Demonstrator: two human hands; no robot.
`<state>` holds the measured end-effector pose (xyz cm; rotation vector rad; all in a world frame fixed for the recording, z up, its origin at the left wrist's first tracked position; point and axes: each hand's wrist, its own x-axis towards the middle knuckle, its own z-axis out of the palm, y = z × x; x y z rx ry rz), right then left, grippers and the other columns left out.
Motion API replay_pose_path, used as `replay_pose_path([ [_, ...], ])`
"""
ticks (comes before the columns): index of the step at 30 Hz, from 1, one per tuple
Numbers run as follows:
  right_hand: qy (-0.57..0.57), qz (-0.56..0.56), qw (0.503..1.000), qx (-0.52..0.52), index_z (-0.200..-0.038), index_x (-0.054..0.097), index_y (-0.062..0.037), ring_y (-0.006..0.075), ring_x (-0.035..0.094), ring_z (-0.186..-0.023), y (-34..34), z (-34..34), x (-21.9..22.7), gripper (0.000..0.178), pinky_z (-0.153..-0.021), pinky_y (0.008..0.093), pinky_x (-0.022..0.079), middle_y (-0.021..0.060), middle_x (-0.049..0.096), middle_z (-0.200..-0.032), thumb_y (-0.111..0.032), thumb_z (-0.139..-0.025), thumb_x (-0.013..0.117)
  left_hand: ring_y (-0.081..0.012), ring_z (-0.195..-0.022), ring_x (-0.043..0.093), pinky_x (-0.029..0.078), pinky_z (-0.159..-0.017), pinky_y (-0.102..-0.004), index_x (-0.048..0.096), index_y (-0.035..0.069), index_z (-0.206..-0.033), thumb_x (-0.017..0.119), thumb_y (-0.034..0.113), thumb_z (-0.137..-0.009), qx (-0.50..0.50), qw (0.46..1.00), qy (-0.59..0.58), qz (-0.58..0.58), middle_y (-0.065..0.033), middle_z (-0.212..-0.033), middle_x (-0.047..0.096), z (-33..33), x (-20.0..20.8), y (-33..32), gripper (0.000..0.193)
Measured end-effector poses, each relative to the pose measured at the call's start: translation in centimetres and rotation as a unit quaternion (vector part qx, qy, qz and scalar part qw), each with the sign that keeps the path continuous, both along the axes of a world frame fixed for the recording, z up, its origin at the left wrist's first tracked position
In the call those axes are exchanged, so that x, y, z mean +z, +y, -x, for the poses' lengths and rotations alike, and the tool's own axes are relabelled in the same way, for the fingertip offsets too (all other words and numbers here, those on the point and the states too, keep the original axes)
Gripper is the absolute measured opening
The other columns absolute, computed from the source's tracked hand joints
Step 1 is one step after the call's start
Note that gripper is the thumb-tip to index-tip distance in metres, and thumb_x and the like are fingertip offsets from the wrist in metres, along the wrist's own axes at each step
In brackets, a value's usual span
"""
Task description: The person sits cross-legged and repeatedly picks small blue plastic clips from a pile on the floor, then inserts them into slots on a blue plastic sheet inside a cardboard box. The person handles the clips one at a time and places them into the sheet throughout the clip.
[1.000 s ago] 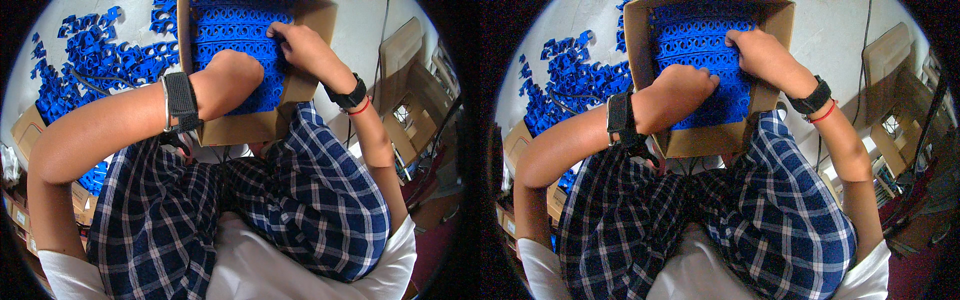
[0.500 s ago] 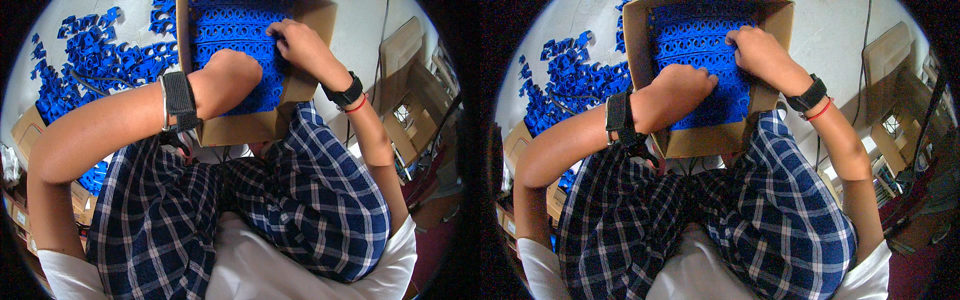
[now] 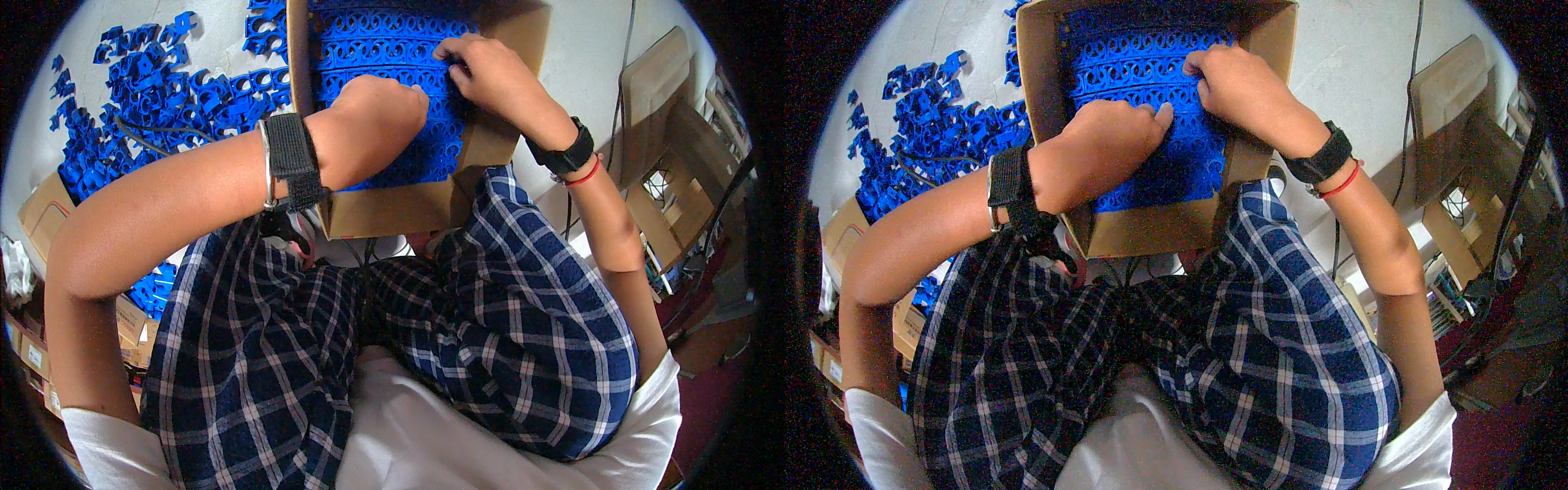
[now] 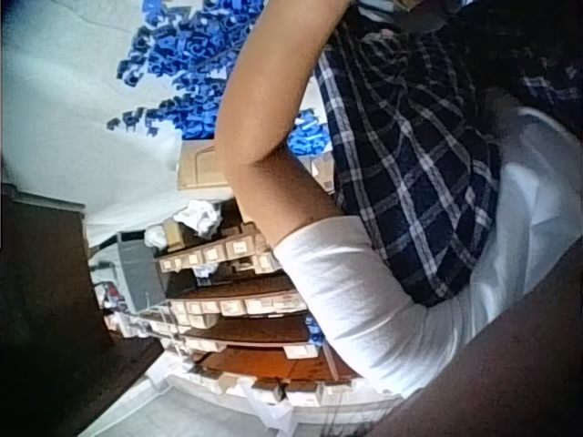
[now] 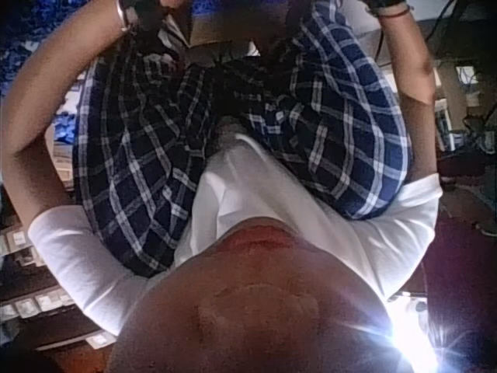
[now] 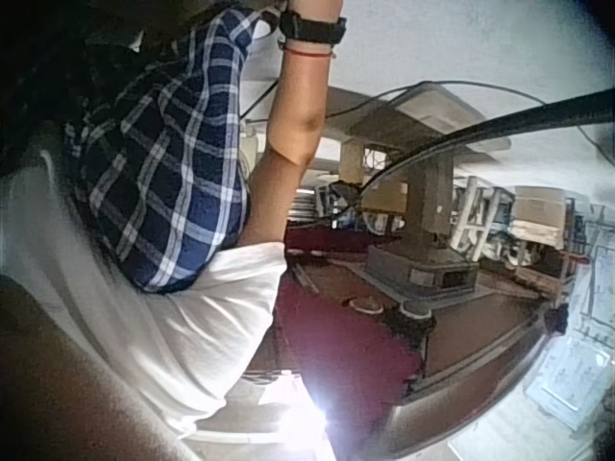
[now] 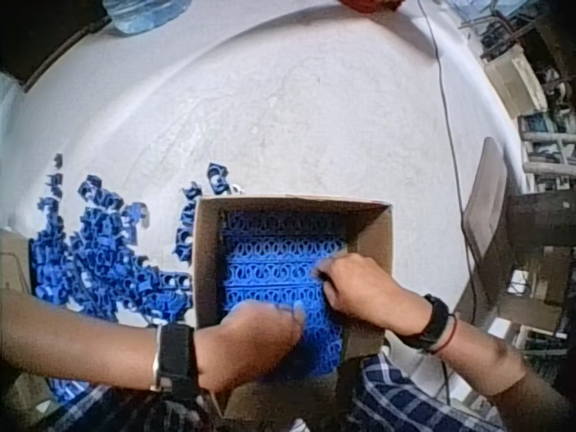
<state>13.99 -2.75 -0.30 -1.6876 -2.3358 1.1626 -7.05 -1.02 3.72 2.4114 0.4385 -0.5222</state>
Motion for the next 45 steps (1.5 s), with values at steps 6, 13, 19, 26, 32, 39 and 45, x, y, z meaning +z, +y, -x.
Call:
replay_pose_path([
  [6, 0.021, 0.021, 0.999, -0.046, -0.102, 0.059, -0.0051, 0.0431, 0.065, -0.083, 0.1, 0.3, 0.4, 0.022, -0.076, 0.0509, 0.054, 0.0214, 0.068, -0.088, -0.001, -0.080, 0.056, -0.0301, -0.071, 0.070, 0.058, -0.056, -0.0384, 0.057, -0.001, -0.109, 0.057, 0.007, -0.085, 0.018, 1.000, -0.022, 0.004, -0.0148, -0.084, 0.068, 0.1, -0.1, 0.0, 0.025],
  [13, 0.014, 0.005, 0.999, -0.030, -0.103, 0.051, -0.0038, 0.0438, 0.065, -0.080, 0.2, 0.1, 0.3, 0.024, -0.071, 0.0530, 0.053, 0.0214, 0.066, -0.085, 0.001, -0.080, 0.054, -0.0300, -0.069, 0.070, 0.057, -0.055, -0.0386, 0.058, 0.000, -0.106, 0.057, 0.007, -0.084, 0.012, 0.999, -0.043, -0.007, -0.0143, -0.081, 0.068, 0.3, -0.4, -0.1, 0.023],
  [19, 0.021, 0.009, 0.999, -0.023, -0.102, 0.052, -0.0034, 0.0436, 0.065, -0.081, 0.2, 0.0, 0.2, 0.023, -0.071, 0.0525, 0.052, 0.0212, 0.066, -0.085, 0.002, -0.080, 0.054, -0.0306, -0.070, 0.070, 0.057, -0.055, -0.0390, 0.057, 0.001, -0.106, 0.057, 0.006, -0.084, 0.003, 1.000, -0.029, 0.003, -0.0143, -0.082, 0.067, 0.2, -0.4, 0.0, 0.023],
  [26, 0.008, 0.024, 0.999, -0.041, -0.100, 0.055, -0.0050, 0.0434, 0.065, -0.083, 0.6, 0.4, 1.2, 0.020, -0.072, 0.0524, 0.052, 0.0201, 0.067, -0.086, 0.000, -0.081, 0.054, -0.0322, -0.072, 0.070, 0.057, -0.058, -0.0406, 0.057, 0.002, -0.107, 0.056, 0.007, -0.085, 0.004, 0.999, -0.038, 0.029, -0.0152, -0.086, 0.068, 0.1, 0.5, 0.3, 0.022],
  [32, 0.012, 0.037, 0.995, -0.090, -0.100, 0.057, -0.0051, 0.0377, 0.066, -0.075, 2.6, 0.2, 7.4, 0.018, -0.066, 0.0451, 0.053, 0.0161, 0.067, -0.084, -0.004, -0.082, 0.058, -0.0356, -0.077, 0.068, 0.056, -0.067, -0.0441, 0.062, 0.003, -0.099, 0.057, 0.013, -0.088, 0.059, 0.992, -0.042, 0.099, -0.0177, -0.088, 0.068, -0.3, 1.7, 3.4, 0.015],
  [39, 0.319, -0.098, 0.902, -0.273, -0.102, 0.058, -0.0051, 0.0240, 0.062, -0.070, 2.4, 4.2, 9.6, 0.021, -0.063, 0.0338, 0.051, 0.0082, 0.065, -0.085, -0.008, -0.082, 0.066, -0.0073, -0.060, 0.058, 0.041, -0.038, -0.0213, 0.063, 0.010, -0.100, 0.045, 0.034, -0.099, 0.484, 0.736, -0.095, 0.465, 0.0001, -0.083, 0.063, 0.0, 4.6, 8.2, 0.030],
  [45, 0.319, -0.115, 0.916, -0.214, -0.118, 0.061, -0.0040, 0.0182, 0.056, -0.086, 0.6, 5.7, 8.6, 0.041, -0.074, 0.0302, 0.049, 0.0084, 0.055, -0.104, -0.013, -0.081, 0.074, -0.0075, -0.064, 0.059, 0.038, -0.040, -0.0214, 0.057, 0.012, -0.106, 0.035, 0.046, -0.102, 0.559, 0.602, -0.048, 0.569, 0.0003, -0.089, 0.066, 1.5, 6.2, 7.9, 0.040],
])
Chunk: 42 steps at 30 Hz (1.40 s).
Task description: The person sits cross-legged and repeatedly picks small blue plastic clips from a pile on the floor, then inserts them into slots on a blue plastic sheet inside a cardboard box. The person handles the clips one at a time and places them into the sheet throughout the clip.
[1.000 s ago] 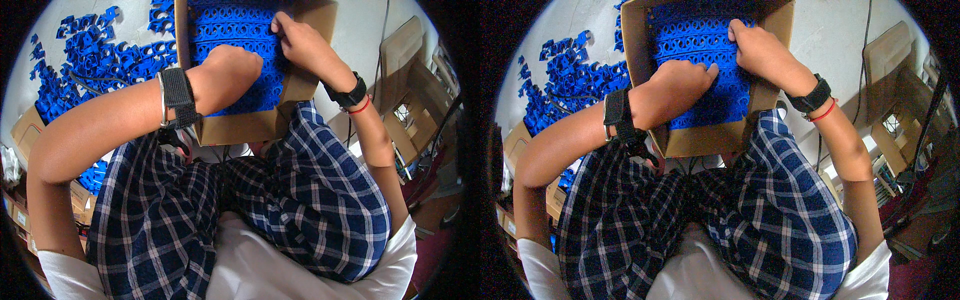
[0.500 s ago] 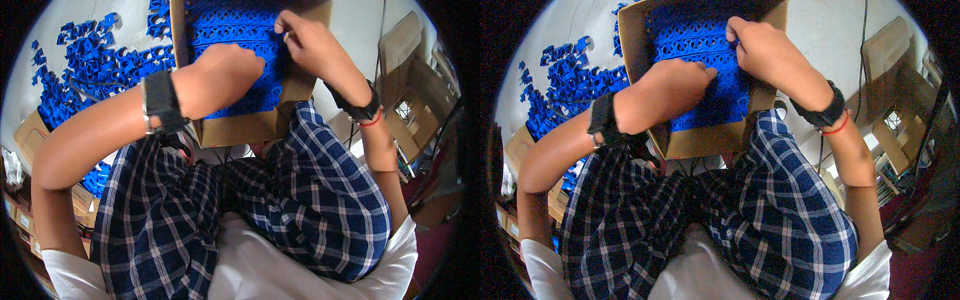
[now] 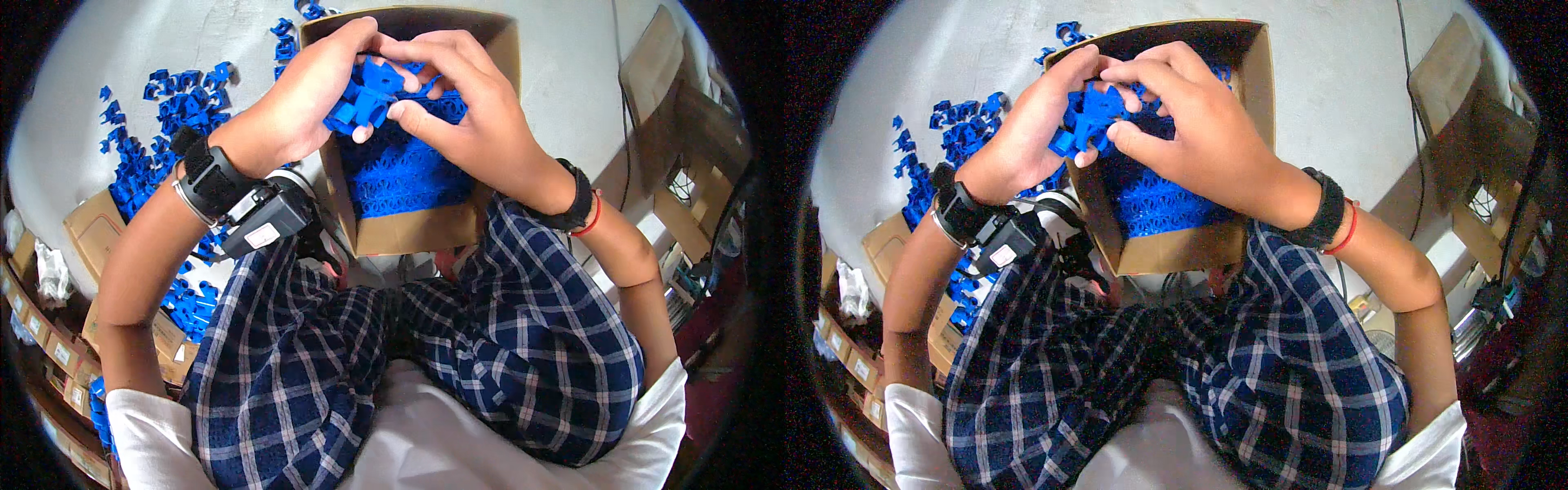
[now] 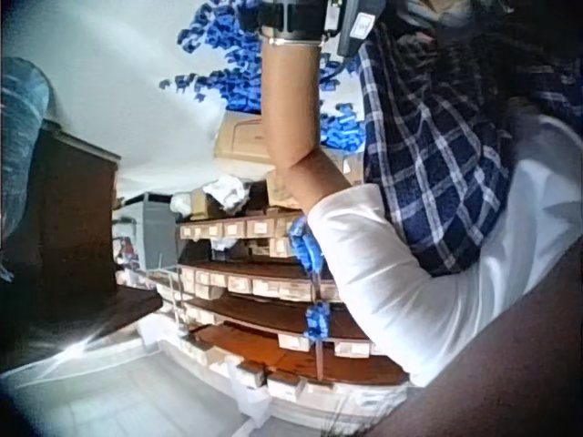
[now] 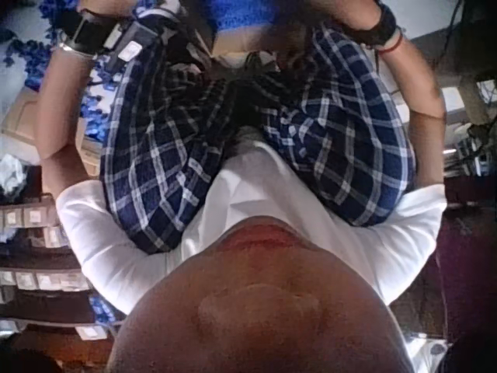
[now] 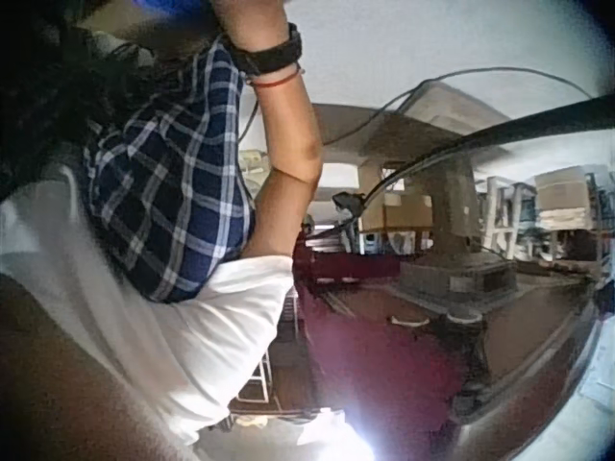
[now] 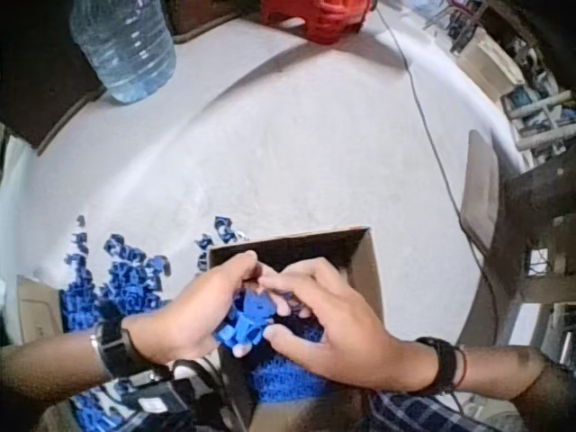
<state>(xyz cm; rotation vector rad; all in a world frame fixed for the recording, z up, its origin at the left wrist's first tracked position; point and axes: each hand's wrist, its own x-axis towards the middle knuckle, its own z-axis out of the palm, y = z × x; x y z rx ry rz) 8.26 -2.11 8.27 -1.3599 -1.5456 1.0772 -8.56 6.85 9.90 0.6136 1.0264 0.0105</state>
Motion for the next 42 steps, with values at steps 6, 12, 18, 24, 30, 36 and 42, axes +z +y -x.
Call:
replay_pose_path([
  [6, 0.037, 0.048, 0.998, 0.031, -0.105, 0.070, -0.0074, 0.0139, 0.055, -0.080, 0.6, 0.2, -0.5, 0.027, -0.072, 0.0264, 0.048, 0.0049, 0.054, -0.096, -0.015, -0.079, 0.076, -0.0087, -0.061, 0.060, 0.042, -0.041, -0.0230, 0.061, 0.008, -0.099, 0.036, 0.044, -0.102, -0.018, 0.999, 0.035, 0.002, -0.0028, -0.081, 0.066, 0.4, -0.4, 0.1, 0.043],
  [12, 0.055, 0.084, 0.992, 0.073, -0.103, 0.068, -0.0054, 0.0090, 0.050, -0.083, 1.5, 0.0, -1.7, 0.021, -0.075, 0.0223, 0.044, 0.0008, 0.055, -0.102, -0.008, -0.083, 0.075, -0.0068, -0.058, 0.058, 0.039, -0.039, -0.0192, 0.059, 0.010, -0.102, 0.043, 0.045, -0.101, -0.061, 0.998, -0.020, 0.017, -0.0009, -0.077, 0.063, 1.2, -0.4, 0.6, 0.038],
  [18, 0.093, 0.094, 0.990, 0.044, -0.100, 0.068, -0.0028, 0.0095, 0.057, -0.081, 3.1, -0.1, -2.5, 0.021, -0.073, 0.0242, 0.049, 0.0024, 0.059, -0.094, -0.015, -0.085, 0.074, -0.0104, -0.060, 0.059, 0.038, -0.037, -0.0205, 0.059, 0.012, -0.099, 0.054, 0.051, -0.095, 0.012, 1.000, 0.004, 0.009, -0.0035, -0.078, 0.061, 2.0, 0.0, 0.8, 0.040],
  [24, 0.196, 0.165, 0.963, 0.084, -0.107, 0.062, -0.0012, 0.0088, 0.059, -0.086, 4.3, -0.1, -2.7, 0.021, -0.079, 0.0246, 0.051, 0.0021, 0.063, -0.095, -0.009, -0.089, 0.069, -0.0067, -0.069, 0.061, 0.040, -0.043, -0.0188, 0.061, 0.012, -0.109, 0.055, 0.047, -0.096, -0.045, 0.997, -0.020, -0.064, -0.0011, -0.092, 0.062, 2.7, 0.0, 1.8, 0.039],
  [30, 0.220, 0.169, 0.957, 0.086, -0.114, 0.060, -0.0029, 0.0103, 0.060, -0.100, 3.1, 0.4, -3.1, 0.020, -0.091, 0.0274, 0.049, 0.0024, 0.064, -0.106, -0.007, -0.094, 0.063, -0.0066, -0.072, 0.062, 0.042, -0.044, -0.0188, 0.062, 0.007, -0.113, 0.064, 0.038, -0.092, -0.056, 0.989, -0.048, -0.130, -0.0016, -0.096, 0.064, 4.3, -0.3, 1.4, 0.038],
  [36, 0.262, 0.205, 0.941, 0.059, -0.113, 0.062, -0.0016, 0.0103, 0.062, -0.096, 3.0, 0.3, -2.7, 0.021, -0.089, 0.0264, 0.050, 0.0034, 0.065, -0.102, -0.010, -0.093, 0.065, -0.0073, -0.075, 0.061, 0.046, -0.052, -0.0196, 0.064, 0.003, -0.112, 0.065, 0.031, -0.093, -0.038, 0.972, -0.040, -0.226, -0.0021, -0.098, 0.067, 4.7, -0.6, 0.8, 0.034],
  [42, 0.309, 0.213, 0.927, 0.003, -0.108, 0.063, 0.0015, 0.0099, 0.065, -0.085, 3.5, 0.6, -2.7, 0.022, -0.079, 0.0248, 0.054, 0.0082, 0.069, -0.098, -0.014, -0.093, 0.066, -0.0049, -0.088, 0.059, 0.049, -0.070, -0.0220, 0.061, 0.008, -0.118, 0.064, 0.034, -0.095, -0.140, 0.965, 0.039, -0.219, 0.0014, -0.103, 0.065, 4.2, -1.1, 2.1, 0.035],
])
